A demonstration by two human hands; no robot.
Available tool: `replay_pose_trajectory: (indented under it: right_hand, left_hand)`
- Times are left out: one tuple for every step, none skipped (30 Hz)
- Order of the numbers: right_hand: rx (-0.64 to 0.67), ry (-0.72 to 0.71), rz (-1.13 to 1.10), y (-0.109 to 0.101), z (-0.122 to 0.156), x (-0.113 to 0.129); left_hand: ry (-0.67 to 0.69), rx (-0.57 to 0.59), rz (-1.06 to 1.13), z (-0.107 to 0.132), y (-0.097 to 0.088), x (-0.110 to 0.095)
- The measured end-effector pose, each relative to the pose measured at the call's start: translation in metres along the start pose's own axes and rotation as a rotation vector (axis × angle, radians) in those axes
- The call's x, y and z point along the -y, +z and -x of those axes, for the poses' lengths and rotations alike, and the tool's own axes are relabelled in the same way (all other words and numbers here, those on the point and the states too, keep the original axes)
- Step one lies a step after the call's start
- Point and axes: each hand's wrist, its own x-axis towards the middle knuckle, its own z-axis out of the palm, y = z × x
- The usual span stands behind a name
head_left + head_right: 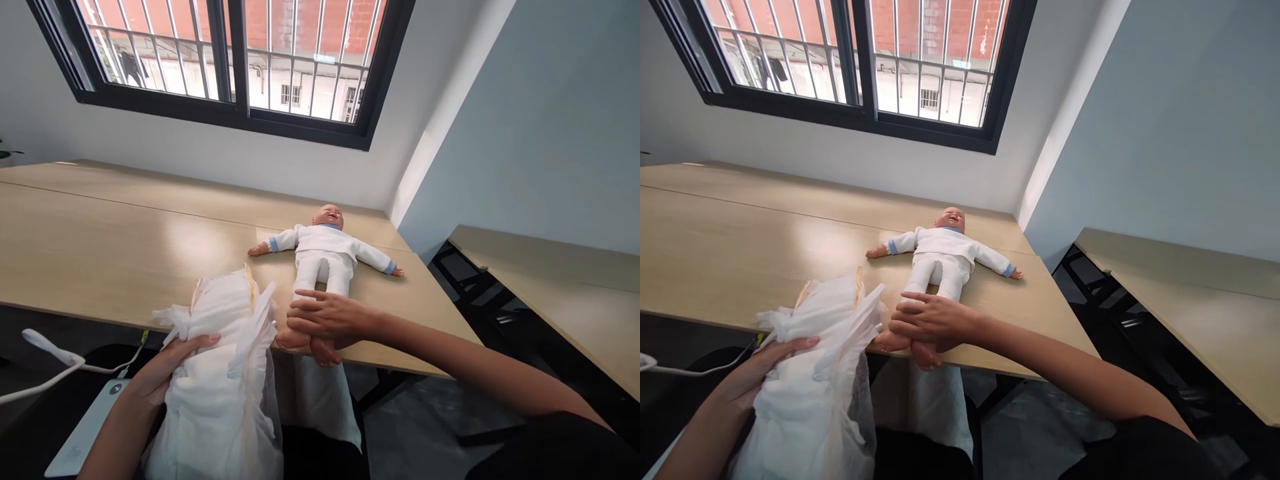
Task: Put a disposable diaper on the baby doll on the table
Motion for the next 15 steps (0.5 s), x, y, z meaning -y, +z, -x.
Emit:
replay_pose_trajectory:
  right_hand:
    - [-0.042, 0.024, -0.06, -0.002, 0.002, -0.003]
    - [-0.092, 0.051, -0.121, -0.003, 0.003, -0.006]
    - [-0.147, 0.081, -0.178, -0.005, 0.006, -0.009]
    - [-0.208, 0.118, -0.226, -0.007, 0.008, -0.012]
    - [-0.279, 0.159, -0.263, -0.011, 0.011, -0.014]
    - [-0.355, 0.208, -0.29, -0.015, 0.014, -0.018]
    - [-0.431, 0.267, -0.313, -0.02, 0.018, -0.021]
    - [-0.505, 0.341, -0.349, -0.026, 0.022, -0.025]
    - [-0.571, 0.422, -0.392, -0.032, 0.026, -0.03]
    - [-0.627, 0.502, -0.434, -0.038, 0.03, -0.035]
    - [-0.666, 0.576, -0.475, -0.045, 0.033, -0.041]
    - [-0.703, 0.639, -0.512, -0.051, 0.036, -0.046]
    - [-0.742, 0.685, -0.539, -0.056, 0.038, -0.052]
    - [-0.781, 0.713, -0.555, -0.061, 0.039, -0.057]
    - [-0.819, 0.726, -0.566, -0.066, 0.04, -0.063]
  left_hand:
    - [0.021, -0.001, -0.001, 0.0, 0.0, 0.001]
    - [0.042, -0.002, 0.002, 0.0, 0.0, 0.001]
    - [0.052, 0.001, 0.008, 0.0, 0.0, 0.001]
    - [0.053, 0.01, 0.014, 0.001, 0.002, 0.001]
    - [0.046, 0.022, 0.015, 0.002, 0.004, -0.001]
    - [0.032, 0.038, 0.008, 0.003, 0.007, -0.003]
    - [0.013, 0.06, -0.009, 0.005, 0.012, -0.006]
    - [-0.005, 0.085, -0.034, 0.005, 0.018, -0.009]
    - [-0.021, 0.114, -0.062, 0.005, 0.025, -0.012]
    - [-0.037, 0.148, -0.089, 0.004, 0.034, -0.014]
    - [-0.057, 0.19, -0.114, 0.002, 0.043, -0.016]
    - [-0.079, 0.238, -0.13, -0.001, 0.053, -0.018]
    - [-0.102, 0.292, -0.139, -0.006, 0.063, -0.019]
    - [-0.13, 0.35, -0.141, -0.013, 0.073, -0.019]
    - [-0.161, 0.409, -0.135, -0.021, 0.082, -0.019]
